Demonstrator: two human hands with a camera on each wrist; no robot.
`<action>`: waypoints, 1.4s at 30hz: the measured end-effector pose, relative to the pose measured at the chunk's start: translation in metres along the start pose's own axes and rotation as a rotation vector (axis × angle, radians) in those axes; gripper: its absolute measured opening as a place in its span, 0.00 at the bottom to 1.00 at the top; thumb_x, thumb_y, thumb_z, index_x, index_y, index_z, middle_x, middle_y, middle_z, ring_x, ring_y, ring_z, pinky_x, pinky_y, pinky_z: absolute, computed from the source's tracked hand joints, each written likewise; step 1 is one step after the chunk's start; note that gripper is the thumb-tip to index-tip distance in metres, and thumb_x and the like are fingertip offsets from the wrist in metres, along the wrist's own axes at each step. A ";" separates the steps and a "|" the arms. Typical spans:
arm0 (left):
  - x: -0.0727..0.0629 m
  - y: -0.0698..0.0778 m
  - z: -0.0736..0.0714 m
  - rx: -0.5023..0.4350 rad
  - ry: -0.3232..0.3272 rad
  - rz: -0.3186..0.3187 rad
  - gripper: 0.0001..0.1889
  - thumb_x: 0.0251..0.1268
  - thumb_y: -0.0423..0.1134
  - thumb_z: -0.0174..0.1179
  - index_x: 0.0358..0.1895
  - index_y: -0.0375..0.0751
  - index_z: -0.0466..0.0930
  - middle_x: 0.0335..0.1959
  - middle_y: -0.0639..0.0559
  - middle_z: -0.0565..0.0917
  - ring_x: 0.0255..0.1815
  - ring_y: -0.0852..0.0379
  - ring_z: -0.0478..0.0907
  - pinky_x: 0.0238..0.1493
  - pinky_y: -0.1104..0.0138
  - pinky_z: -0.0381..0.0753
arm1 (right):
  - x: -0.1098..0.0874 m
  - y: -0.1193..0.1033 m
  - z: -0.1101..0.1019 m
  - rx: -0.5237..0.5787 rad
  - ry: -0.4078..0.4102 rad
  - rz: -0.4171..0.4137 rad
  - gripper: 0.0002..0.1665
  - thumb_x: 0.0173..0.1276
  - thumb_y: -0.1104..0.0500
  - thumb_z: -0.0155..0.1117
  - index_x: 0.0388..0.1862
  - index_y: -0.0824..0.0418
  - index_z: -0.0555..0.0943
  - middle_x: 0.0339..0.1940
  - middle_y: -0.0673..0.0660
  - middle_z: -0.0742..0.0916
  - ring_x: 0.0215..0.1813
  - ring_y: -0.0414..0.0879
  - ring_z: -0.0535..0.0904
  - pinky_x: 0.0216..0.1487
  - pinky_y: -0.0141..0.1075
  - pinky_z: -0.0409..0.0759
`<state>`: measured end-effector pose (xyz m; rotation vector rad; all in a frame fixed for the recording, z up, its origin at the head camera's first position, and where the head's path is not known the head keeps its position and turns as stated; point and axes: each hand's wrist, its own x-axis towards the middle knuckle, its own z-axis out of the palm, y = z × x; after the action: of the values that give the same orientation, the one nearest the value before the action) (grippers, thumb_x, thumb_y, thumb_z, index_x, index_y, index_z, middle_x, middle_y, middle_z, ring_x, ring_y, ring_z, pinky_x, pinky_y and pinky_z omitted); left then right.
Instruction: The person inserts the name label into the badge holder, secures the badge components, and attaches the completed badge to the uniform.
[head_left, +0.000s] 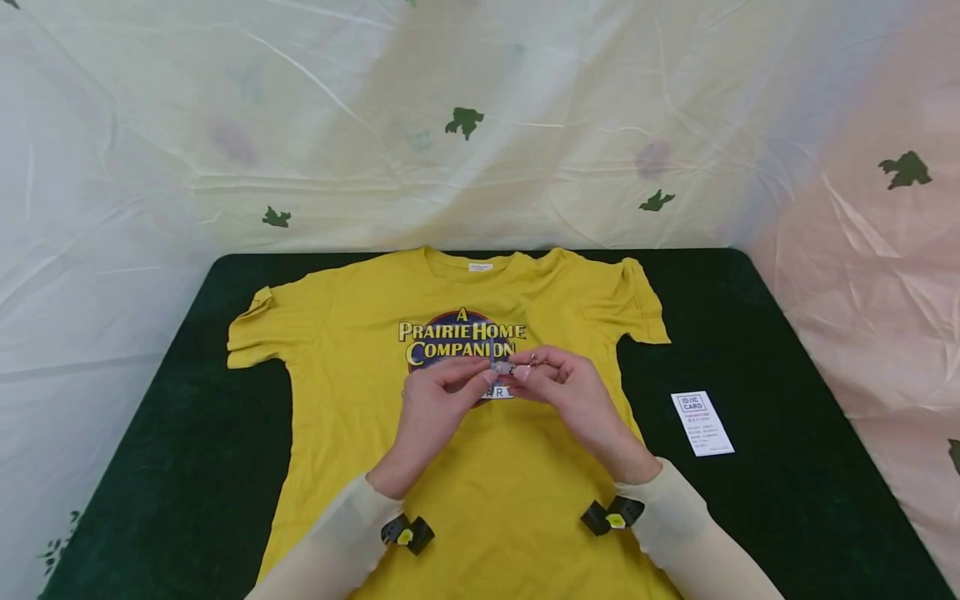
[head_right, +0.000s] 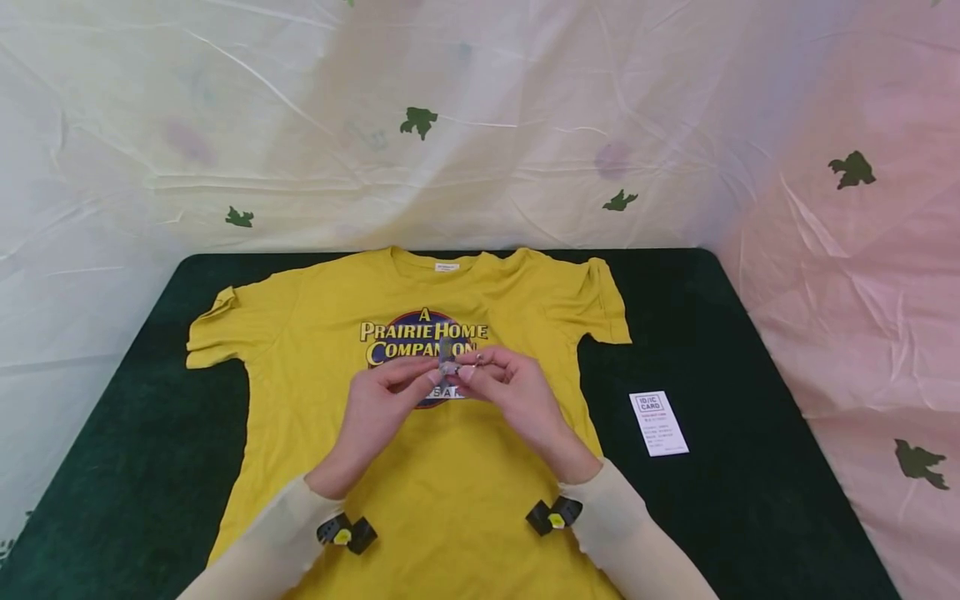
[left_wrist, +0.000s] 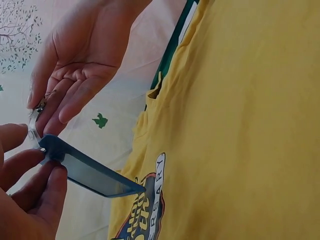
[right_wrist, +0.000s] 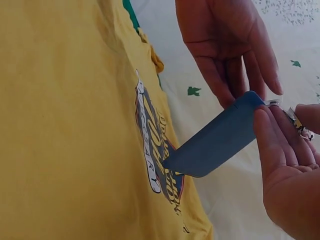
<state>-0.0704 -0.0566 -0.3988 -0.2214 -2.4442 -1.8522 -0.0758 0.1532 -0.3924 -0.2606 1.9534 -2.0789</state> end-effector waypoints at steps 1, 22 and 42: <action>0.000 0.001 0.000 -0.014 -0.003 -0.008 0.12 0.65 0.44 0.74 0.48 0.44 0.93 0.47 0.54 0.91 0.52 0.58 0.86 0.48 0.66 0.87 | 0.000 0.000 0.000 -0.008 -0.007 -0.001 0.16 0.78 0.57 0.64 0.56 0.67 0.83 0.52 0.62 0.90 0.56 0.59 0.87 0.58 0.43 0.84; -0.002 0.002 -0.001 -0.060 -0.017 -0.020 0.11 0.62 0.43 0.76 0.43 0.43 0.93 0.39 0.55 0.92 0.42 0.59 0.89 0.44 0.68 0.88 | 0.000 0.001 -0.003 -0.054 -0.070 0.004 0.16 0.79 0.58 0.62 0.57 0.68 0.81 0.50 0.67 0.89 0.55 0.55 0.87 0.60 0.41 0.84; -0.004 -0.003 0.008 0.054 0.121 0.180 0.07 0.59 0.33 0.73 0.41 0.40 0.94 0.35 0.50 0.92 0.33 0.58 0.90 0.36 0.68 0.89 | 0.002 0.002 0.006 -0.088 -0.023 0.029 0.15 0.79 0.58 0.63 0.56 0.66 0.82 0.48 0.61 0.91 0.55 0.54 0.87 0.60 0.40 0.84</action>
<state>-0.0671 -0.0496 -0.4045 -0.3057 -2.3073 -1.6726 -0.0758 0.1469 -0.3937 -0.2715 2.0257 -1.9660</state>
